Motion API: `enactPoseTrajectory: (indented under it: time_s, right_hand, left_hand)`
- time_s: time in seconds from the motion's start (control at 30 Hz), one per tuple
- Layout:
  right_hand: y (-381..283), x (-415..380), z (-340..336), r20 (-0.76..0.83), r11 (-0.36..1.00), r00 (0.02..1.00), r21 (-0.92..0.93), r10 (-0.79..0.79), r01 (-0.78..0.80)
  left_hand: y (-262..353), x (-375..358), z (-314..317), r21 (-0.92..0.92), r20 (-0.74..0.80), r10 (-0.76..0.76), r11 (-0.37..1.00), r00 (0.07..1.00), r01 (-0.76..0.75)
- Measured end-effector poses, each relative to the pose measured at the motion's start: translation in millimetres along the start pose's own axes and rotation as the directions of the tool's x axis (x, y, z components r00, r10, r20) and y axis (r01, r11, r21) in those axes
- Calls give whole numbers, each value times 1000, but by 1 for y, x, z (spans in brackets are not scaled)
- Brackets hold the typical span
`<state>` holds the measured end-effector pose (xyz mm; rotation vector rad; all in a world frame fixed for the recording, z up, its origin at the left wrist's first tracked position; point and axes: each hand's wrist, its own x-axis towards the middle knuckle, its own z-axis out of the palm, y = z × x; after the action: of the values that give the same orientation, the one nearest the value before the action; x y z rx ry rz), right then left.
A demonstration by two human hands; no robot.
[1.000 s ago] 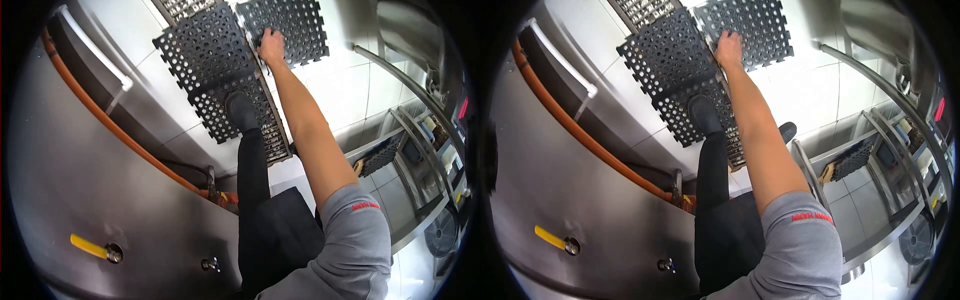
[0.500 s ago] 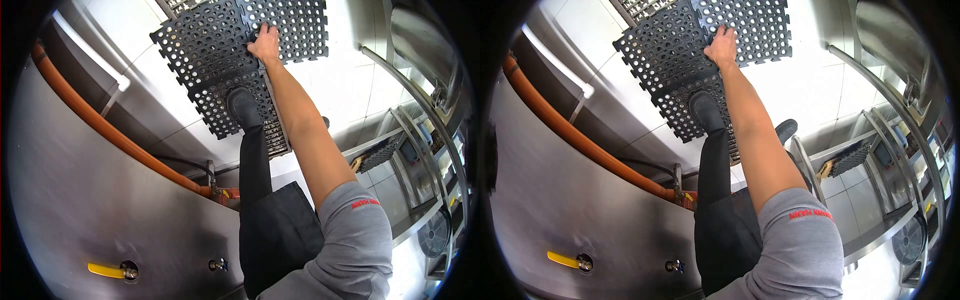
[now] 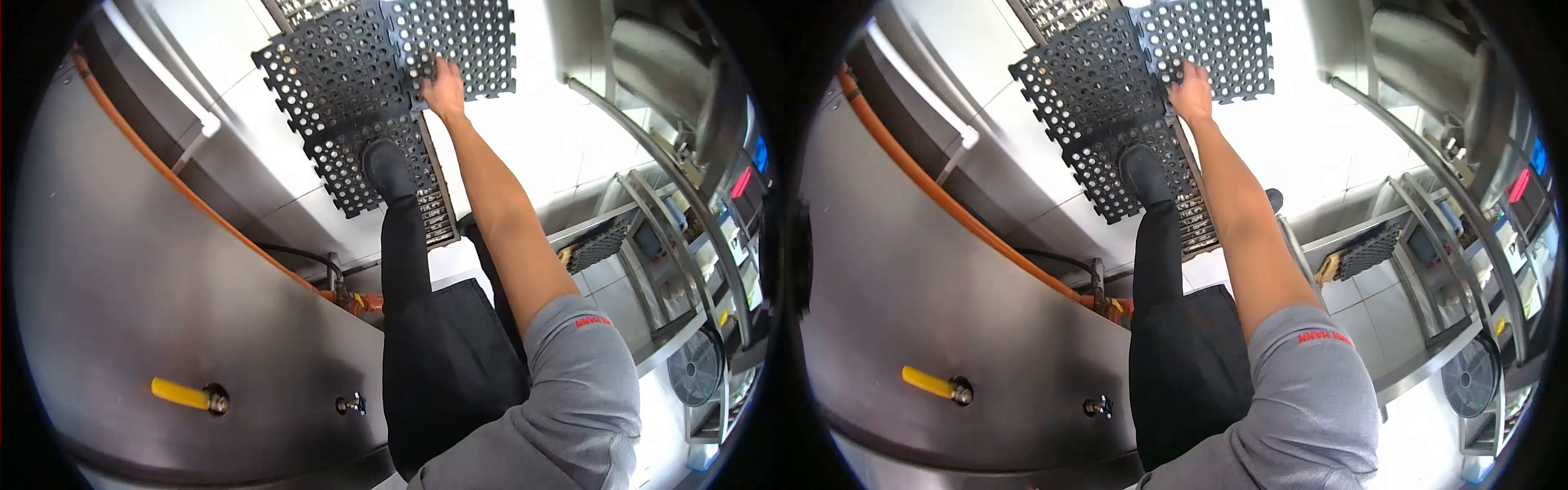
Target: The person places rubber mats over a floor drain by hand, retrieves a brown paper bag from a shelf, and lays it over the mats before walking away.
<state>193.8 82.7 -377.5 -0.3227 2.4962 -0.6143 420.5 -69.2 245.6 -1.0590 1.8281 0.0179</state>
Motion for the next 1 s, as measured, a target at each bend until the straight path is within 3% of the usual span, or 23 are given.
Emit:
enactPoseTrajectory:
  time_s: [0.07, 0.13, 0.2, 0.23, 0.3, 0.33, 0.4, 0.43, 0.6, 0.67, 0.7, 0.73, 0.87, 1.0]
  right_hand:
    - [6, -15, -28, 55, 996, 997, -84, 47, -42]
    - [7, -29, -66, 93, 984, 995, -178, 26, -9]
    - [10, -31, -105, 171, 962, 985, -270, 4, 43]
    - [8, -28, -125, 152, 961, 988, -271, -6, 48]
    - [-5, -25, -165, 266, 919, 954, -394, 136, -21]
    - [-12, -19, -181, 256, 919, 958, -393, 131, -20]
    - [-22, -9, -207, 302, 905, 939, -425, 164, -22]
    - [-27, -3, -214, 286, 906, 945, -424, 158, -23]
    - [-58, 34, -225, 310, 894, 941, -448, 137, 18]
    - [-83, 41, -227, 317, 907, 942, -420, 112, 33]
    - [-98, 42, -227, 302, 919, 947, -394, 106, 22]
    - [-109, 46, -226, 326, 917, 945, -387, 39, 95]
    - [-148, 56, -226, 390, 913, 921, -368, -23, 178]
    - [-164, 54, -248, 392, 911, 919, -362, -42, 197]
  left_hand:
    - [-4, -5, -22, -14, 259, -192, 979, 947, 202]
    - [-21, -15, -2, -119, 191, -123, 982, 974, 148]
    - [-25, -15, 7, -18, -87, 72, 997, 994, -73]
    - [-29, -14, 21, -27, -105, 74, 997, 992, -78]
    - [-34, -12, 49, -210, -563, 90, 946, 822, -247]
    - [-34, -14, 58, -213, -572, 89, 944, 816, -252]
    - [-31, -17, 67, -408, -604, -45, 876, 796, -259]
    - [-33, -14, 71, -414, -640, -28, 855, 768, -313]
    - [-37, -17, 67, -305, -540, 88, 907, 837, -292]
    - [-38, -22, 67, -296, -580, 27, 924, 814, -242]
    - [-41, -19, 75, -385, -600, 1, 876, 800, -290]
    - [-42, -18, 85, -393, -602, -8, 874, 799, -287]
    - [-33, -17, 73, -268, -660, -15, 939, 751, -217]
    - [-36, -18, 71, -232, -718, 20, 936, 696, -266]
